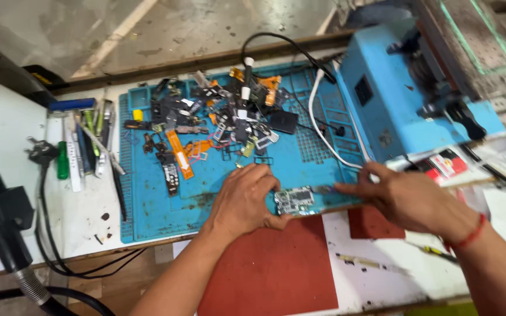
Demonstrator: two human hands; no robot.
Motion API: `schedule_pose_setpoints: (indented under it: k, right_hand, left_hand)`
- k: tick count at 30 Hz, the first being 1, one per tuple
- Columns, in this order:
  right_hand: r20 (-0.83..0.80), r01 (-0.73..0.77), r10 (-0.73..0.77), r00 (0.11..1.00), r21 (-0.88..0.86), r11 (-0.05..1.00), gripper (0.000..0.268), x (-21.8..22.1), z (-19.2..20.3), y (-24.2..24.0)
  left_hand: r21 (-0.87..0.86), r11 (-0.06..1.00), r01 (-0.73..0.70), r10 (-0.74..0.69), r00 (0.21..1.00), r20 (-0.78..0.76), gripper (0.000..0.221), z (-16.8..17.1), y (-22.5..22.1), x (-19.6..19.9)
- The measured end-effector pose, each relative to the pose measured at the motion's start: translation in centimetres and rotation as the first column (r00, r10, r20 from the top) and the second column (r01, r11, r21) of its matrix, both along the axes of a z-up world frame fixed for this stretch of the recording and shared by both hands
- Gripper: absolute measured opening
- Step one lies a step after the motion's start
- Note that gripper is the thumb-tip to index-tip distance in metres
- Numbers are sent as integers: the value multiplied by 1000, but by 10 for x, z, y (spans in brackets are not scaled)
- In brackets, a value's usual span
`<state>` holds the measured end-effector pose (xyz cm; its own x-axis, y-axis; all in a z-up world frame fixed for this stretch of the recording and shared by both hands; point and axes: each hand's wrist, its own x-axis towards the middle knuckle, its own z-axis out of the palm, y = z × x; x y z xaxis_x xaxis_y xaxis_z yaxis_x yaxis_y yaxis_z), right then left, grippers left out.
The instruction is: The person works on a circuit board by hand using a small tool, moving the tool across the surface of the components.
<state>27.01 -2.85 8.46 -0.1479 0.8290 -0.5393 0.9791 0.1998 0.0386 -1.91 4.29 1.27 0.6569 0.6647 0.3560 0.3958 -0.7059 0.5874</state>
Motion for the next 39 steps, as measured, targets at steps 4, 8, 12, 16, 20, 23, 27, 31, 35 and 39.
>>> schedule_pose_setpoints:
  k: [4,8,12,16,20,23,27,31,35,39]
  right_hand:
    - [-348,-50,116,930,191,980,81,-20,-16,-2]
    - [-432,-51,137,891,205,977,80,-5,-19,1]
    - [-516,-11,181,837,316,949,74,-12,-25,1]
    - [-410,40,27,912,153,987,63,-18,-24,-1]
    - [-418,-33,181,890,337,941,66,-16,-21,5]
    - [-325,-43,115,939,221,974,67,-34,-24,3]
    - [-264,146,-107,959,131,981,77,-26,-20,-20]
    - [-456,197,-39,889,305,932,78,-45,-38,-66]
    - [-460,311,-142,876,316,896,68,-77,-57,-53]
    - [-522,333,-137,842,302,893,67,-89,-47,-81]
  left_hand:
    - [-15,1000,22,-22,1000,-9,53,0,3,5]
    - [-14,1000,-1,1,1000,-6,56,0,-4,1]
    - [-48,999,-13,10,998,-63,60,2,0,2]
    - [-17,1000,-27,27,1000,1,62,4,-2,5]
    - [-54,998,-42,38,997,-73,62,2,1,-1]
    - [-40,999,-31,29,999,-37,61,6,1,7]
    - [-11,999,-31,31,999,-12,57,2,0,1]
    - [-7,1000,-17,16,999,-41,55,0,0,4]
    - [13,1000,-12,13,998,-68,50,2,-1,5]
    - [115,991,-68,71,997,-21,50,2,-13,6]
